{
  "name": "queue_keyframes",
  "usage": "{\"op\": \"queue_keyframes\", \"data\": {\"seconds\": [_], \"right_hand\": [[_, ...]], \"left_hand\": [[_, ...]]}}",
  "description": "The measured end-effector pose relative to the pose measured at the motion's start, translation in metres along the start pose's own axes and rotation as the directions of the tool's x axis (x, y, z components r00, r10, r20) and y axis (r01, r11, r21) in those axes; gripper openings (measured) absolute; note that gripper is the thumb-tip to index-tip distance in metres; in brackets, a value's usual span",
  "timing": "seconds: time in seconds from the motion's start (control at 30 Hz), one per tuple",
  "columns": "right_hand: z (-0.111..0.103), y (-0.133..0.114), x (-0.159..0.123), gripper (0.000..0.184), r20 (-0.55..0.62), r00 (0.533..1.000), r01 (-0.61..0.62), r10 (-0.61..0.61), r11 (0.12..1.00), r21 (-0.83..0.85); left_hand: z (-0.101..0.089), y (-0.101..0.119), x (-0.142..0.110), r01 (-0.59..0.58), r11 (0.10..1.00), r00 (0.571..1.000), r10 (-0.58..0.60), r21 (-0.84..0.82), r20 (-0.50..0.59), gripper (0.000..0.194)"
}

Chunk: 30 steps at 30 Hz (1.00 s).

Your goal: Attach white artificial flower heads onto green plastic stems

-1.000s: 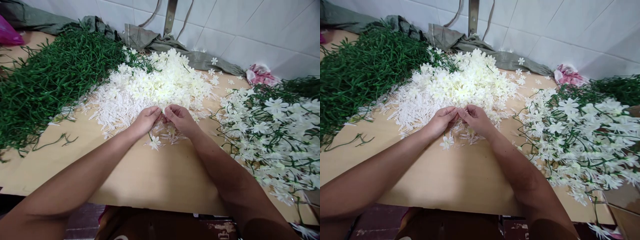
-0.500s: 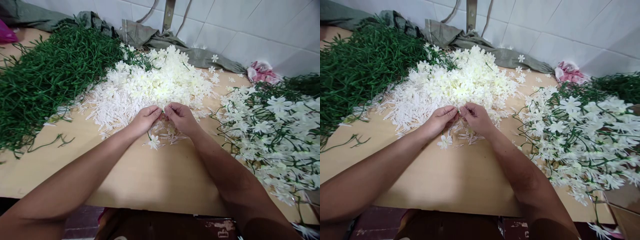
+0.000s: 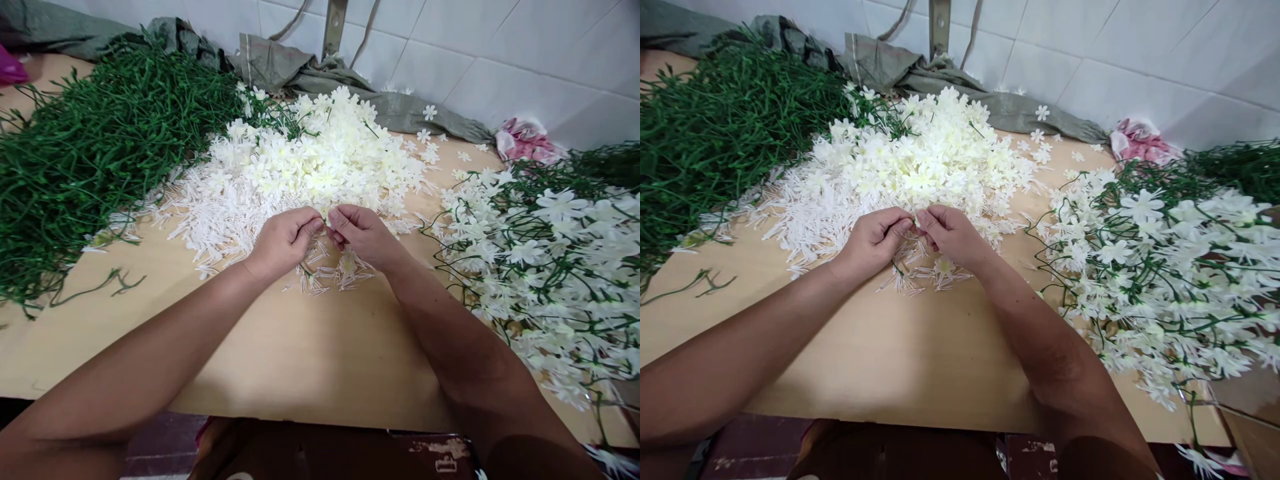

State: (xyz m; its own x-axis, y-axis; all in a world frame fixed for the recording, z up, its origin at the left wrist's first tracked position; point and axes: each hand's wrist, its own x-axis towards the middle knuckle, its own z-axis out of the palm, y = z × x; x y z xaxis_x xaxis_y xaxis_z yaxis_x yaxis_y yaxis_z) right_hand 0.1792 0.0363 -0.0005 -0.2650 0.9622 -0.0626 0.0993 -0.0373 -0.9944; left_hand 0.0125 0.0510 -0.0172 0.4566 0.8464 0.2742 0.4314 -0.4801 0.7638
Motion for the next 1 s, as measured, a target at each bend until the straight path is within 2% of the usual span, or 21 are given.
{"op": "queue_keyframes", "data": {"seconds": [0.23, 0.33, 0.47, 0.6, 0.73, 0.93, 1.0], "right_hand": [[0.001, 0.001, -0.001, 0.052, 0.012, 1.0, 0.022, -0.023, 1.0, 0.018], [0.001, 0.001, -0.002, 0.049, 0.03, 0.998, 0.05, -0.047, 0.996, -0.072], [0.0, 0.002, -0.001, 0.037, 0.031, 0.993, 0.115, -0.111, 0.965, -0.235], [0.002, 0.003, 0.0, 0.029, -0.006, 0.98, 0.189, -0.197, 0.945, -0.267], [0.008, 0.004, -0.002, 0.025, -0.012, 0.983, 0.175, -0.181, 0.964, -0.199], [0.011, 0.001, -0.007, 0.025, 0.054, 0.983, 0.183, -0.175, 0.945, -0.272], [0.012, 0.002, -0.006, 0.026, 0.035, 0.986, 0.168, -0.166, 0.939, -0.299]], "left_hand": [[-0.002, 0.002, 0.0, 0.043, 0.998, 0.998, -0.041, -0.047, 0.046, 0.029], [-0.003, 0.003, 0.0, 0.057, 0.998, 0.997, -0.056, -0.038, 0.044, 0.027], [-0.003, 0.003, 0.0, 0.072, 0.996, 0.995, -0.068, -0.061, 0.069, 0.03], [0.0, 0.005, 0.002, 0.12, 0.962, 0.992, -0.103, -0.246, 0.079, 0.027], [0.004, 0.007, -0.001, 0.206, 0.878, 0.978, -0.175, -0.432, 0.11, 0.03], [0.006, 0.006, -0.009, 0.232, 0.805, 0.972, -0.178, -0.546, 0.151, 0.044], [0.006, 0.004, -0.006, 0.248, 0.792, 0.968, -0.183, -0.558, 0.17, 0.047]]}}
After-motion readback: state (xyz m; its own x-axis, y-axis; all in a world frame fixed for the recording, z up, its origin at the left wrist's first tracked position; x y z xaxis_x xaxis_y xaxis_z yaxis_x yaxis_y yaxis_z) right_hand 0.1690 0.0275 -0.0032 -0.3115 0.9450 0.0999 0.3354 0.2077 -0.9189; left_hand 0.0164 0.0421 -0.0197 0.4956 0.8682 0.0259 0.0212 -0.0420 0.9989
